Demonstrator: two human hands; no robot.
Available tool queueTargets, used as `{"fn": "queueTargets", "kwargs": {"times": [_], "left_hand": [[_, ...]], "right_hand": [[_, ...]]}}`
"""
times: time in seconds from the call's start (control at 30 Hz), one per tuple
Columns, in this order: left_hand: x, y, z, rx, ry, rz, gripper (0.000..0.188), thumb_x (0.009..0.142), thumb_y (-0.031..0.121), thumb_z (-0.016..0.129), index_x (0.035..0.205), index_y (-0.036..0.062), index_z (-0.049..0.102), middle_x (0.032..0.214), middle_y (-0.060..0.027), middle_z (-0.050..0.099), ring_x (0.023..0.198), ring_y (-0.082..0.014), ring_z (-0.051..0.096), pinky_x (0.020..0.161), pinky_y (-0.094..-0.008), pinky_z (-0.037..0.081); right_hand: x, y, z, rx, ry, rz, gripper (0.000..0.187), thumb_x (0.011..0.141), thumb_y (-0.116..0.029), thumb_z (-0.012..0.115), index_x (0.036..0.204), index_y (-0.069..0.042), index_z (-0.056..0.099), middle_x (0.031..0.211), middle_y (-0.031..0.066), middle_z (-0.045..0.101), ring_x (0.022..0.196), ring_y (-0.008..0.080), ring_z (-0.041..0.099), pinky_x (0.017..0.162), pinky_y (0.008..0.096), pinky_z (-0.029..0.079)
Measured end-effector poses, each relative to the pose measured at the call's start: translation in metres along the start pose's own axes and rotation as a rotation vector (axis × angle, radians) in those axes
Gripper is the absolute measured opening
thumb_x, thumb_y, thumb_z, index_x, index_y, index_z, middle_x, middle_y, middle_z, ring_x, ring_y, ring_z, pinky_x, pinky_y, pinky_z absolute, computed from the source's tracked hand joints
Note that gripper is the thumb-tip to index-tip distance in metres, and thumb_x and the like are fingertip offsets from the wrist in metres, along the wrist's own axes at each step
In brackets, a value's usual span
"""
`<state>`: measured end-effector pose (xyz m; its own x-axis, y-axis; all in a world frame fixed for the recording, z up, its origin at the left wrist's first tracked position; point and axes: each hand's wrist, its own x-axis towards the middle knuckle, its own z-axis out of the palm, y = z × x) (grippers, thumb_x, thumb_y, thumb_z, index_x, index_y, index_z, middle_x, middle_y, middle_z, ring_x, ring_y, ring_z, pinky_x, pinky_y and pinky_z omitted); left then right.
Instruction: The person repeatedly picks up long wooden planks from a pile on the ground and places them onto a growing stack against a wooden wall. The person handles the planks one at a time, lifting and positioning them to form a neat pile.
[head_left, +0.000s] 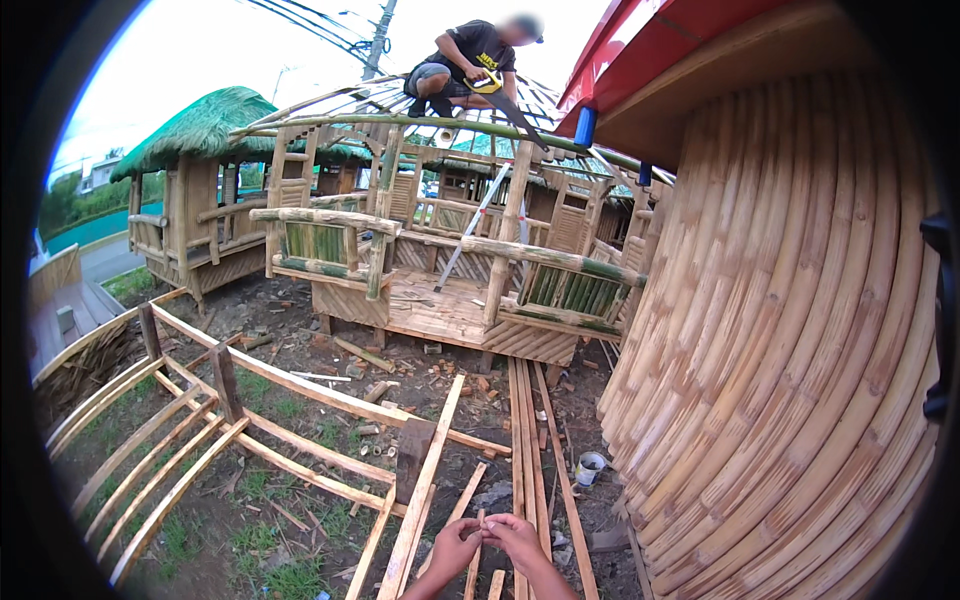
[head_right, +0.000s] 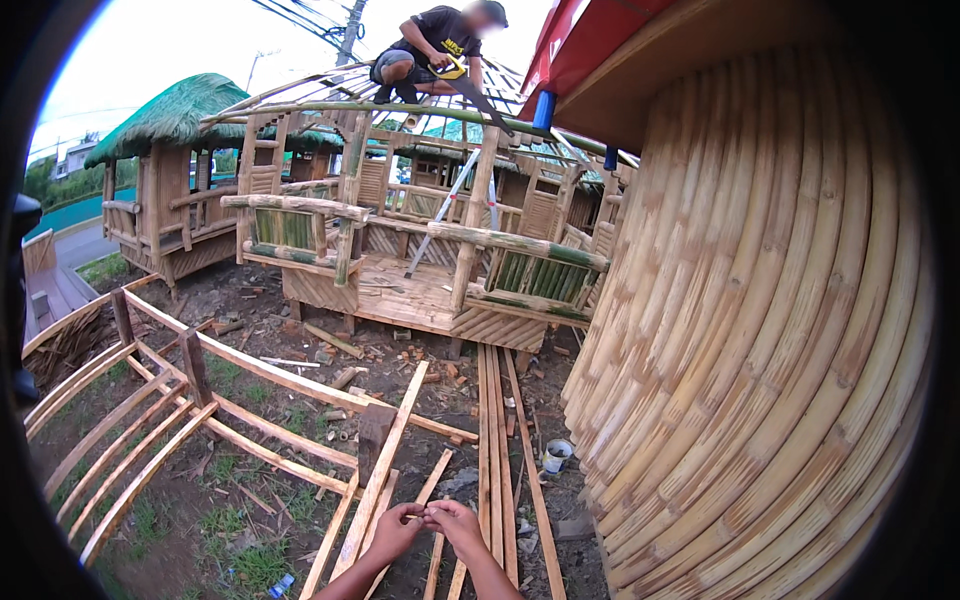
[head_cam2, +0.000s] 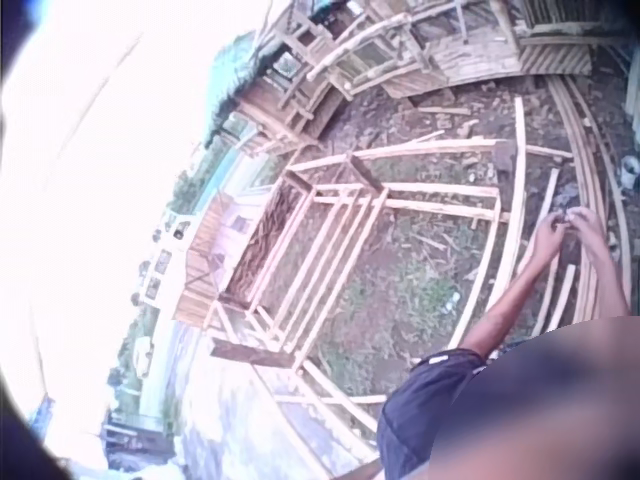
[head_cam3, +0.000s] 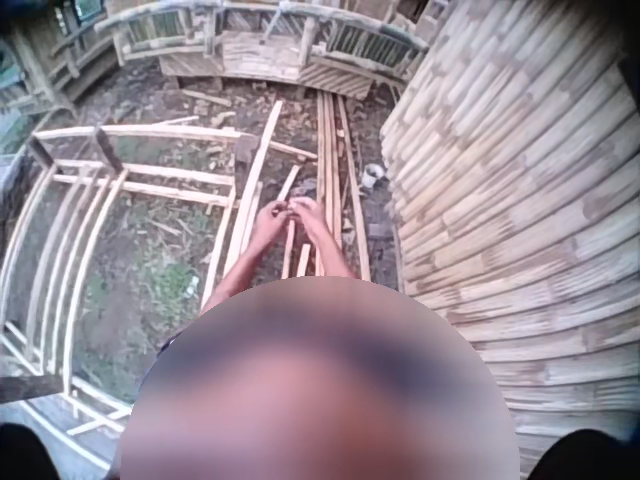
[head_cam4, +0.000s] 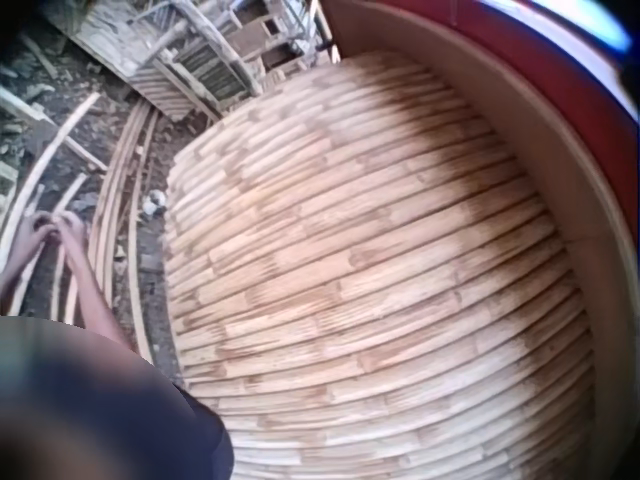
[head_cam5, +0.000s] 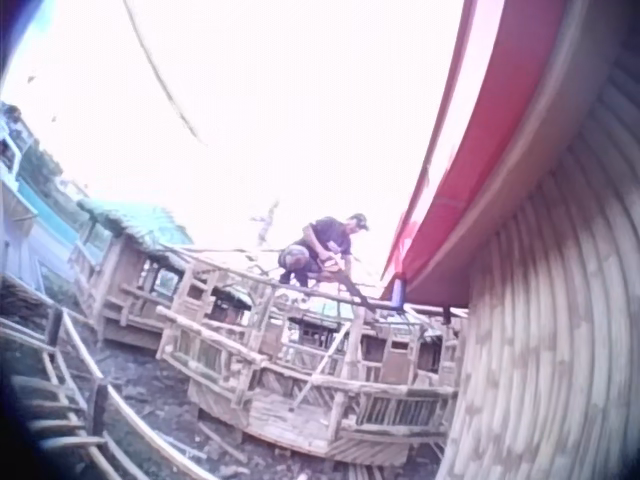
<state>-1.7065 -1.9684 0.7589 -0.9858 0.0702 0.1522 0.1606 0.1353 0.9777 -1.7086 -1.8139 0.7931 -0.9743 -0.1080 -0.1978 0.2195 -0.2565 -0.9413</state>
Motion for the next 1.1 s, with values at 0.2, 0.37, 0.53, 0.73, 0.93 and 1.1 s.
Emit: {"fn": "queueTargets", "kwargs": {"times": [0.2, 0.37, 0.53, 0.73, 0.93, 1.1], "left_hand": [[0.004, -0.030, -0.012, 0.095, 0.046, -0.058, 0.034, 0.082, 0.014, 0.065, 0.112, -0.0027, 0.067, 0.101, -0.0154, 0.073, 0.091, -0.0238, 0.070, 0.082, -0.0336, 0.055], [0.011, -0.052, -0.026, 0.106, 0.103, -0.104, 0.033, 0.081, 0.014, 0.069, 0.109, -0.0036, 0.068, 0.098, -0.0135, 0.073, 0.087, -0.0191, 0.069, 0.080, -0.0316, 0.054], [0.021, -0.075, -0.037, 0.198, 0.174, -0.130, 0.032, 0.079, 0.012, 0.067, 0.107, -0.0037, 0.069, 0.095, -0.0129, 0.073, 0.083, -0.0187, 0.069, 0.076, -0.0314, 0.055], [0.030, -0.082, -0.039, 0.129, 0.231, -0.145, 0.030, 0.079, 0.012, 0.065, 0.105, -0.0022, 0.070, 0.093, -0.0141, 0.073, 0.084, -0.0213, 0.070, 0.078, -0.0323, 0.055], [0.032, -0.059, -0.038, 0.113, 0.200, -0.119, 0.031, 0.080, 0.013, 0.065, 0.106, -0.0017, 0.070, 0.097, -0.0142, 0.073, 0.086, -0.0224, 0.070, 0.081, -0.0328, 0.055], [0.030, -0.048, -0.041, 0.115, 0.189, -0.125, 0.031, 0.080, 0.013, 0.065, 0.107, -0.0017, 0.069, 0.098, -0.0146, 0.073, 0.089, -0.0229, 0.071, 0.082, -0.0330, 0.055]], "right_hand": [[0.014, 0.012, 0.006, 0.008, 0.017, 0.068, 0.023, 0.095, -0.009, 0.062, 0.114, 0.004, 0.061, 0.103, 0.0132, 0.067, 0.092, 0.0195, 0.067, 0.087, 0.0326, 0.057], [0.031, 0.018, 0.014, 0.031, -0.005, 0.097, 0.023, 0.095, -0.009, 0.063, 0.113, 0.005, 0.061, 0.104, 0.0136, 0.067, 0.092, 0.0196, 0.067, 0.085, 0.0320, 0.057], [0.045, 0.022, 0.016, 0.027, -0.020, 0.094, 0.025, 0.095, -0.011, 0.063, 0.114, 0.005, 0.060, 0.104, 0.0133, 0.067, 0.093, 0.0193, 0.067, 0.084, 0.0319, 0.057], [0.054, 0.020, 0.015, 0.025, -0.010, 0.072, 0.024, 0.095, -0.011, 0.062, 0.113, 0.005, 0.061, 0.102, 0.0121, 0.068, 0.090, 0.0178, 0.067, 0.084, 0.0314, 0.058], [0.055, 0.014, 0.018, 0.014, -0.003, 0.075, 0.025, 0.095, -0.011, 0.062, 0.114, 0.005, 0.060, 0.102, 0.0128, 0.067, 0.092, 0.0190, 0.067, 0.085, 0.0320, 0.057], [0.056, 0.015, 0.021, -0.004, -0.006, 0.085, 0.024, 0.095, -0.012, 0.063, 0.113, 0.005, 0.060, 0.102, 0.0125, 0.067, 0.092, 0.0193, 0.067, 0.084, 0.0321, 0.057]]}}
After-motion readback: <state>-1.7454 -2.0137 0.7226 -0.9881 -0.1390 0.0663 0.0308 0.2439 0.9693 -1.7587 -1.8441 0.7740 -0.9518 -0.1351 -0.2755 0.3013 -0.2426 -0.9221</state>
